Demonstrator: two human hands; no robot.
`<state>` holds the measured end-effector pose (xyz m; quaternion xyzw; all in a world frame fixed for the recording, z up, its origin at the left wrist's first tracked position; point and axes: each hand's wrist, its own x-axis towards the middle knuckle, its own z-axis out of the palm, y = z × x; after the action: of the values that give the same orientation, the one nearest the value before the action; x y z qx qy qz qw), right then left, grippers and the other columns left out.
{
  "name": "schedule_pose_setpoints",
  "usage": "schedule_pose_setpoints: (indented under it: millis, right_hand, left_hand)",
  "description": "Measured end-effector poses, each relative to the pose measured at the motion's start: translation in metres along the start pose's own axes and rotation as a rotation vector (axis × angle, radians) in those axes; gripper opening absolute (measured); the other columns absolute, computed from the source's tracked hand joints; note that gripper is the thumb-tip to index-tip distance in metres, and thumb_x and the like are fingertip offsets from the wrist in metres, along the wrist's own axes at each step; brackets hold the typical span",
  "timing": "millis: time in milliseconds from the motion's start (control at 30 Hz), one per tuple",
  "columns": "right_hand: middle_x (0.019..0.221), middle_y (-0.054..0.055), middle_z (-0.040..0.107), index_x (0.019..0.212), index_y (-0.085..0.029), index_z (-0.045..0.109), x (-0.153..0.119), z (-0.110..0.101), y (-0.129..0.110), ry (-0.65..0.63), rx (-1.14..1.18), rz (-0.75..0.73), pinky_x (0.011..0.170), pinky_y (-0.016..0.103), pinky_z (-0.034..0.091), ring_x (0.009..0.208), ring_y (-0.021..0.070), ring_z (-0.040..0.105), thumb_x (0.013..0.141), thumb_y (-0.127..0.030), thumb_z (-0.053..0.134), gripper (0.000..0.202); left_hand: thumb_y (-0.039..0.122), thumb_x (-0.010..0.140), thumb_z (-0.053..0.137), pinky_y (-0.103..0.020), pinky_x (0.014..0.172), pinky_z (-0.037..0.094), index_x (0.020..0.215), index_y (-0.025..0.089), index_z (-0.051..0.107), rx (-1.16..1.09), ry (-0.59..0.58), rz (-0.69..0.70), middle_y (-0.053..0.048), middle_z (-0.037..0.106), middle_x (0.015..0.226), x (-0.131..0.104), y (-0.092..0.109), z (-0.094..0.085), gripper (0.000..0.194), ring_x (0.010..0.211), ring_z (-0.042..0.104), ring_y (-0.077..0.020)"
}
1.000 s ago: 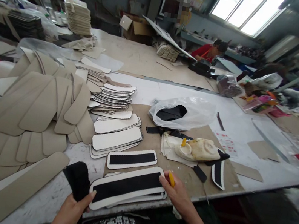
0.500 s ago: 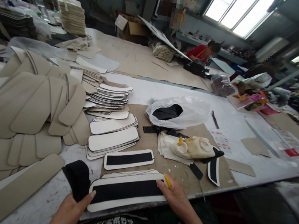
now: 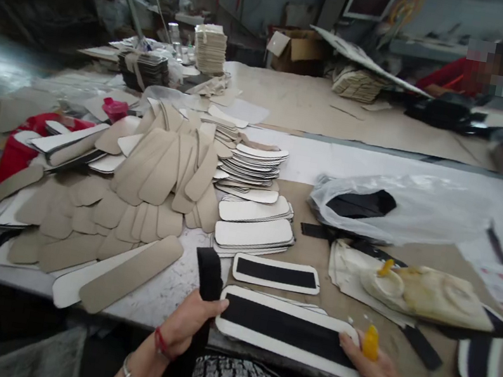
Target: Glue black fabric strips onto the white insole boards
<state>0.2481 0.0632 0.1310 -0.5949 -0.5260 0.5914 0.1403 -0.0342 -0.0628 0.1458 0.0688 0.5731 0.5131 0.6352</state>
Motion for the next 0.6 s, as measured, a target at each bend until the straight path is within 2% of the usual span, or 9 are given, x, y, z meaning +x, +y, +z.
schedule_pose_setpoints:
  millis: [100,267,467,533,600]
  right_hand:
    - [0.083,0.002,0.064,0.093,-0.019,0.058,-0.002,0.003,-0.009,-0.178,0.227,0.032,0.065,0.026,0.048,0.071,0.0154,0.058,0.075,-0.043,0.057,0.03]
    - [0.081,0.0,0.062,0.091,-0.019,0.056,0.004,0.004,-0.011,-0.201,0.407,0.058,0.068,0.023,0.047,0.074,0.0136,0.058,0.077,-0.039,0.057,0.025]
    - [0.07,-0.002,0.058,0.084,-0.018,0.055,0.01,0.004,-0.004,-0.192,0.408,0.034,0.065,0.022,0.046,0.068,0.0125,0.056,0.077,-0.044,0.055,0.027]
    - [0.064,-0.003,0.053,0.077,-0.018,0.052,0.014,0.004,0.001,-0.152,0.386,0.043,0.058,0.02,0.043,0.06,0.0101,0.052,0.077,-0.046,0.053,0.029]
    - [0.055,-0.006,0.045,0.069,-0.018,0.048,0.019,0.003,0.007,-0.128,0.367,0.071,0.046,0.018,0.036,0.048,0.0071,0.042,0.078,-0.051,0.048,0.034]
  left_hand:
    - [0.032,0.062,0.068,-0.027,0.06,0.045,0.088,0.011,0.064,-0.047,-0.018,-0.082,-0.005,0.066,0.07,0.001,-0.005,-0.004,0.033,0.06,0.057,-0.0145]
    - [0.037,0.061,0.069,-0.03,0.063,0.047,0.097,0.011,0.062,-0.029,-0.013,-0.115,-0.009,0.067,0.075,0.003,-0.005,-0.002,0.046,0.063,0.06,-0.0178]
    - [0.042,0.063,0.065,-0.033,0.067,0.049,0.101,0.013,0.061,0.048,0.074,-0.135,-0.008,0.069,0.082,0.006,-0.007,0.003,0.047,0.07,0.063,-0.021]
    - [0.04,0.065,0.064,-0.033,0.073,0.049,0.104,0.015,0.059,0.07,0.109,-0.13,-0.008,0.068,0.091,0.01,-0.01,0.003,0.047,0.078,0.063,-0.0212]
    - [0.037,0.066,0.064,-0.031,0.08,0.048,0.107,0.018,0.057,0.084,0.138,-0.133,-0.006,0.067,0.098,0.015,-0.014,0.003,0.047,0.085,0.062,-0.02]
